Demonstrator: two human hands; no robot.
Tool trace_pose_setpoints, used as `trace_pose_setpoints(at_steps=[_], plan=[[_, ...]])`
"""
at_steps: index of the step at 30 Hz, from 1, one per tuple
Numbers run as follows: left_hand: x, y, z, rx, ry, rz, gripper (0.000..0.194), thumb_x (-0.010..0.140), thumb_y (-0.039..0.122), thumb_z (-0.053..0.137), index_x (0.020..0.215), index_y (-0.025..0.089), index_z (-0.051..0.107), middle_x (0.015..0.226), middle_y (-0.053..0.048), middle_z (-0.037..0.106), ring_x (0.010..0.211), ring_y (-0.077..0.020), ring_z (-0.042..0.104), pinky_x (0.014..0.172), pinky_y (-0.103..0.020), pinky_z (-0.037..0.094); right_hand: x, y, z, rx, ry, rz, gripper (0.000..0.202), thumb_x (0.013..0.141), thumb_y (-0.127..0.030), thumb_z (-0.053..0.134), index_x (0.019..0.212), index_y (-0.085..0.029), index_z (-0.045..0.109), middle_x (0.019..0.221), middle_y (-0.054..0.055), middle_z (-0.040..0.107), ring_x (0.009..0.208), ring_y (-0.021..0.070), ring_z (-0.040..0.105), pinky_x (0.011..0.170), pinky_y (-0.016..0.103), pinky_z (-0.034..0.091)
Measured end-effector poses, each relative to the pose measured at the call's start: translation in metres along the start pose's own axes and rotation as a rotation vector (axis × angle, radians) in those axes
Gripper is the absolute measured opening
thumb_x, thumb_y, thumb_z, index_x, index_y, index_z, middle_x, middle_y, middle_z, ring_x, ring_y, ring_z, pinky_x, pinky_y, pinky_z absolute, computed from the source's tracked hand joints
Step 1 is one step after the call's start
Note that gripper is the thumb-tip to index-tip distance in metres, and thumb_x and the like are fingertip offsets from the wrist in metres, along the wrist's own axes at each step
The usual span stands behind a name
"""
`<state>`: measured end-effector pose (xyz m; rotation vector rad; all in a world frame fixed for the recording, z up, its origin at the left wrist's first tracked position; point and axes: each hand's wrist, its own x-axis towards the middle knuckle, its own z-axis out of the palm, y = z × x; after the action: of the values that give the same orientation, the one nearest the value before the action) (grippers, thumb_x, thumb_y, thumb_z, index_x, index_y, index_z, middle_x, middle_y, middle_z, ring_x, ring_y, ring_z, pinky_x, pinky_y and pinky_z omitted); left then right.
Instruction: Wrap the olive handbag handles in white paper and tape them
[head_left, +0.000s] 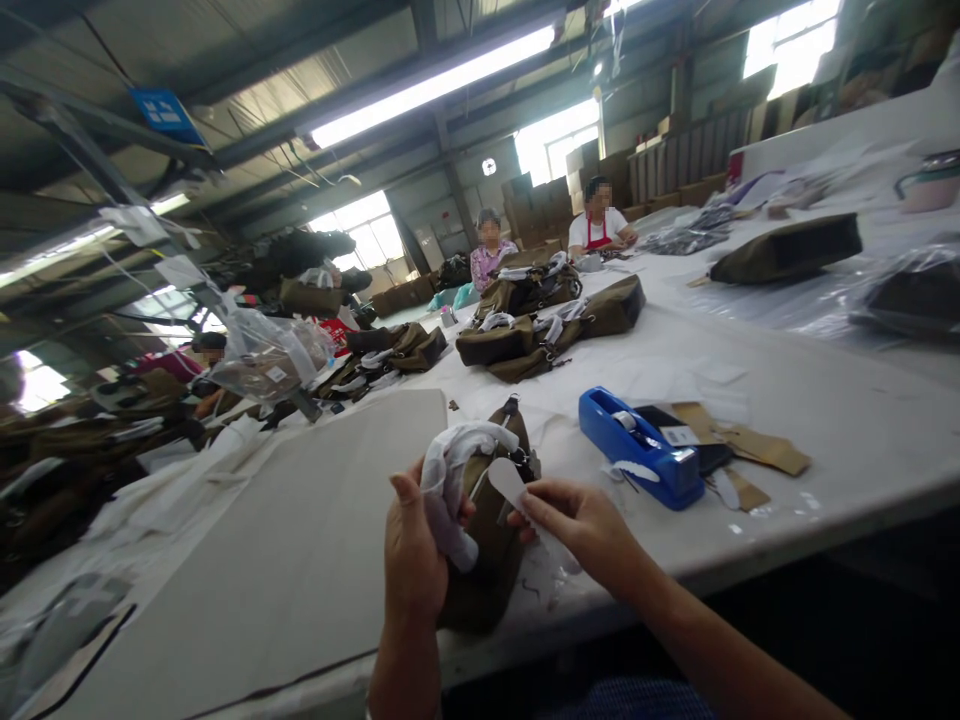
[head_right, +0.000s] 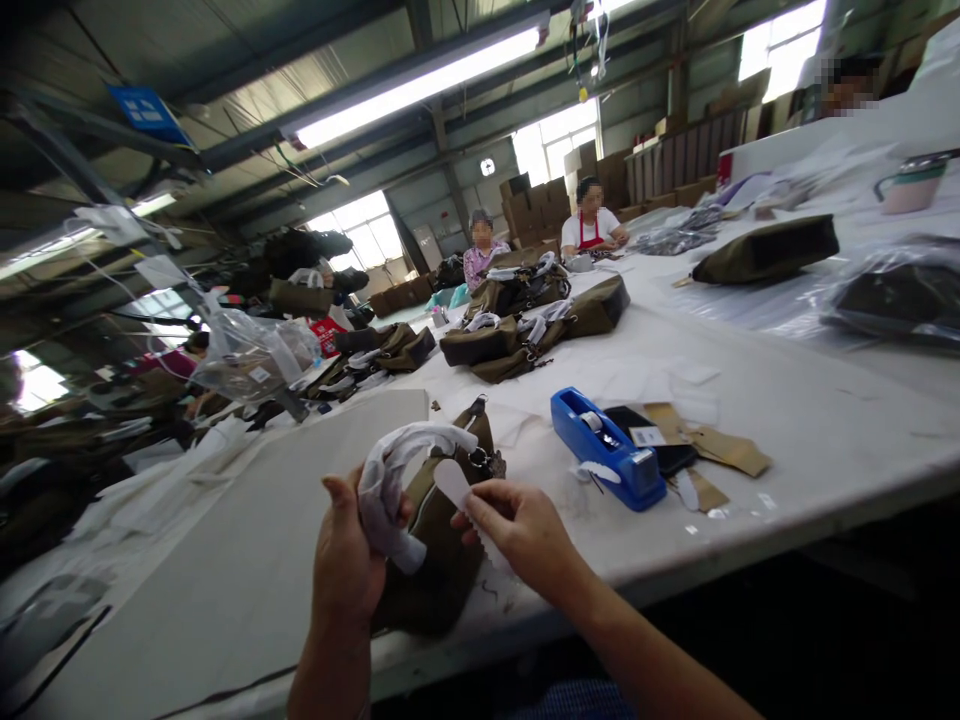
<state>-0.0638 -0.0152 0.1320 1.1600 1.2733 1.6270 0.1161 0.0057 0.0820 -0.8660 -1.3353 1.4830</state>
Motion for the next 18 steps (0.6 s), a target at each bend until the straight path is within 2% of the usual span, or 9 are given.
trace_pose_setpoints(at_steps=[4, 8, 10, 12, 15, 18], plan=[[-0.001, 0.007, 0.004, -0.109, 0.043, -0.117, 0.048, 0.090, 0.060, 0.062, 0.107, 0.015, 0.068, 0.067, -0.001, 0.068, 0.056, -0.0126, 0.061, 0.052, -0.020, 0.049, 0.005, -0.003, 0.008, 0.060, -0.083, 0.003, 0.037, 0.089, -0.051, 0.067, 0.094, -0.015, 0.072, 0.084, 0.006, 0.077, 0.066, 0.0162, 0.071, 0.063, 0.026, 0.055], [-0.003, 0.010, 0.001, -0.041, -0.131, -0.241, 0.054, 0.083, 0.049, 0.073, 0.124, 0.016, 0.066, 0.067, -0.001, 0.069, 0.055, -0.0155, 0.062, 0.050, -0.022, 0.049, 0.016, -0.016, 0.018, 0.060, -0.181, -0.071, 0.030, 0.091, -0.045, 0.066, 0.090, -0.015, 0.071, 0.076, 0.003, 0.073, 0.057, 0.0123, 0.064, 0.056, 0.023, 0.053], [-0.004, 0.011, -0.001, 0.026, -0.195, -0.251, 0.052, 0.081, 0.049, 0.074, 0.121, 0.016, 0.069, 0.066, -0.001, 0.070, 0.053, -0.0147, 0.061, 0.048, -0.022, 0.047, 0.021, -0.024, 0.020, 0.029, -0.221, -0.123, 0.026, 0.092, -0.041, 0.065, 0.088, -0.016, 0.073, 0.074, 0.002, 0.072, 0.055, 0.0113, 0.062, 0.054, 0.022, 0.052], [-0.004, 0.013, -0.002, 0.136, -0.187, -0.159, 0.041, 0.085, 0.049, 0.071, 0.110, 0.016, 0.075, 0.067, -0.001, 0.071, 0.054, -0.0132, 0.059, 0.050, -0.021, 0.046, 0.022, -0.030, 0.019, -0.009, -0.254, -0.161, 0.022, 0.092, -0.036, 0.065, 0.088, -0.016, 0.073, 0.076, 0.002, 0.073, 0.058, 0.0121, 0.064, 0.056, 0.022, 0.053], [-0.003, 0.018, -0.005, 0.372, -0.045, 0.076, 0.030, 0.089, 0.044, 0.068, 0.100, 0.019, 0.080, 0.081, -0.002, 0.077, 0.070, -0.0159, 0.066, 0.063, -0.022, 0.051, 0.013, -0.036, 0.015, -0.082, -0.280, -0.160, 0.016, 0.091, -0.029, 0.065, 0.099, -0.018, 0.072, 0.086, 0.004, 0.077, 0.070, 0.0165, 0.072, 0.064, 0.025, 0.059], [-0.001, 0.024, -0.007, 0.495, 0.082, 0.184, 0.027, 0.086, 0.043, 0.072, 0.102, 0.023, 0.081, 0.094, -0.001, 0.080, 0.084, -0.0191, 0.071, 0.073, -0.023, 0.054, -0.002, -0.042, 0.008, -0.188, -0.157, -0.188, 0.026, 0.090, -0.024, 0.066, 0.116, -0.020, 0.064, 0.086, 0.003, 0.078, 0.071, 0.0174, 0.075, 0.069, 0.026, 0.061]])
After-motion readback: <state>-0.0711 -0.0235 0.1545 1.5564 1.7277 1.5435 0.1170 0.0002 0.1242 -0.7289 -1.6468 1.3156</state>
